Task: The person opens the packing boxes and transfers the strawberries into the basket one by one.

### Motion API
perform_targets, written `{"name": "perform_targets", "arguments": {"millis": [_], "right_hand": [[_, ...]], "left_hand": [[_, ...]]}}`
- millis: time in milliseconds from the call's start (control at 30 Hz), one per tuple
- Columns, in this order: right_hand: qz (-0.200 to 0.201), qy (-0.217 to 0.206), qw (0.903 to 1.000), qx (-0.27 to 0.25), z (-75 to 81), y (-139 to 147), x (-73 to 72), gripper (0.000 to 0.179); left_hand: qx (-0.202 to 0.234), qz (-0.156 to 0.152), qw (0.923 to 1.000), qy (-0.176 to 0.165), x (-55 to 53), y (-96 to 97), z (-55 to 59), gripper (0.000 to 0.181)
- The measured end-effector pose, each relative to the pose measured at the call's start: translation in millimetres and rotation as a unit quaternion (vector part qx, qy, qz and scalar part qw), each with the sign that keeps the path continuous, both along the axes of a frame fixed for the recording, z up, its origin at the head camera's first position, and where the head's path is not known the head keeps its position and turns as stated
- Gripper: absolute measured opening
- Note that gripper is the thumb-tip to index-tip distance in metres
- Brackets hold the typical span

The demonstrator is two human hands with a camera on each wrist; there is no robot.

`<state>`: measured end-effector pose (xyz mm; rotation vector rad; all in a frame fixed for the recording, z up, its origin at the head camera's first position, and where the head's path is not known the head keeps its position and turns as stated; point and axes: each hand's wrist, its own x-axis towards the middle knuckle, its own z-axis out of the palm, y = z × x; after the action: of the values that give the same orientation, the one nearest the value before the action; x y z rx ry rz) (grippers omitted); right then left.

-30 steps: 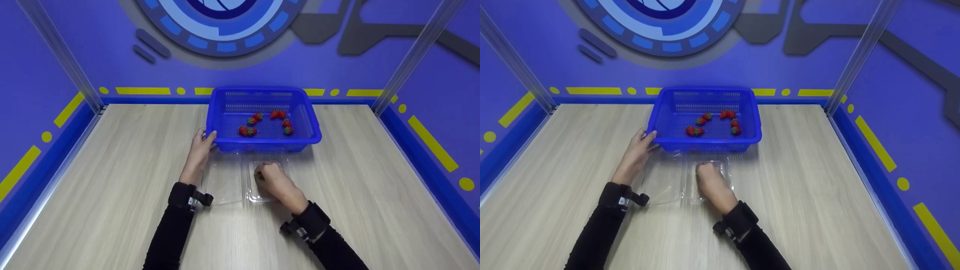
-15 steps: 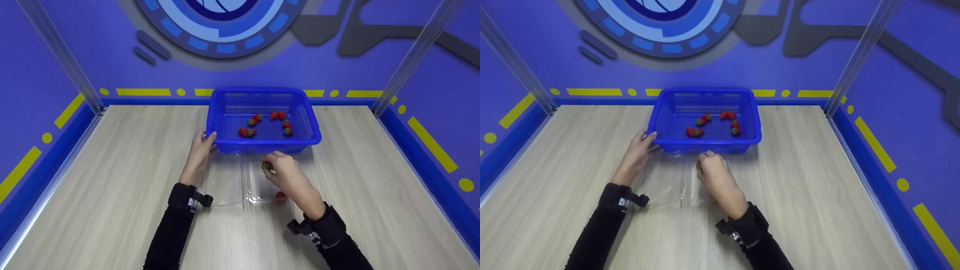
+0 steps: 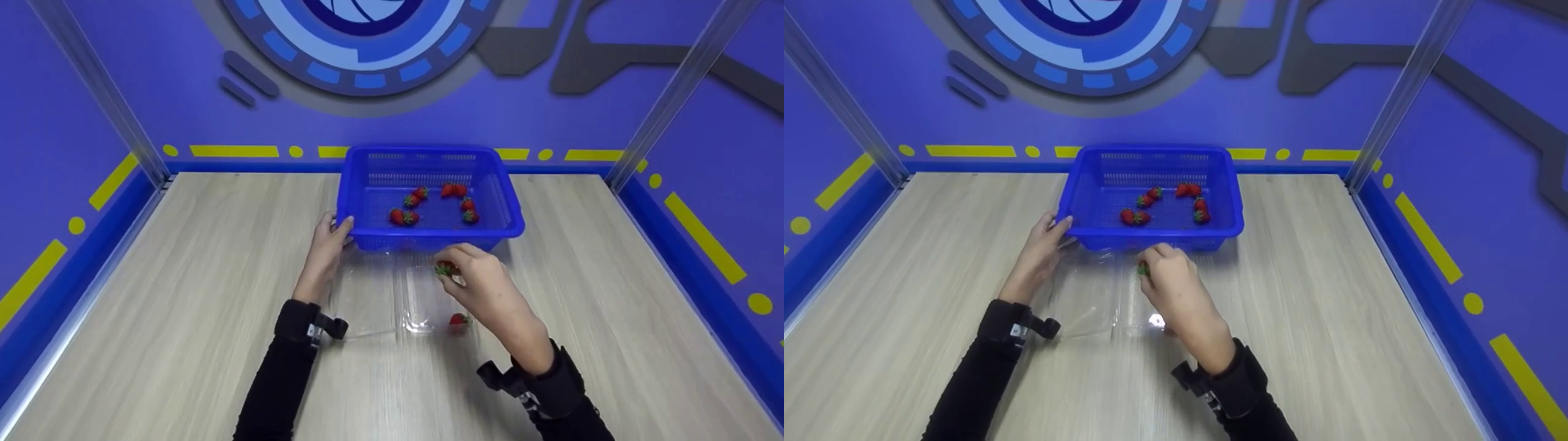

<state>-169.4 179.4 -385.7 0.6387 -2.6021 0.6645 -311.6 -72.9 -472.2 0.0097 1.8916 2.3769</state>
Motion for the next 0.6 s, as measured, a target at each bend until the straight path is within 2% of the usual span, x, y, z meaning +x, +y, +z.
{"name": "perform_targets", "arguments": {"millis": [167, 367, 600], "right_hand": [[-0.001, 0.003, 1.0, 0.003, -0.1, 0.1, -0.1, 0.022], [0.002, -0.005, 1.0, 0.008, -0.6, 0.5, -1.1, 0.022], [-0.008, -0.023, 0.9997, 0.01, -4.9, 0.3, -4.8, 0.021]], "left_hand": [[0.006, -0.001, 1.0, -0.003, 0.8, 0.0, 0.4, 0.046], [-0.019, 0.0, 0.9998, 0.007, 1.8, 0.2, -0.2, 0.044], [-0.003, 0.003, 1.0, 0.009, 3.5, -0.1, 0.2, 0.042]]}}
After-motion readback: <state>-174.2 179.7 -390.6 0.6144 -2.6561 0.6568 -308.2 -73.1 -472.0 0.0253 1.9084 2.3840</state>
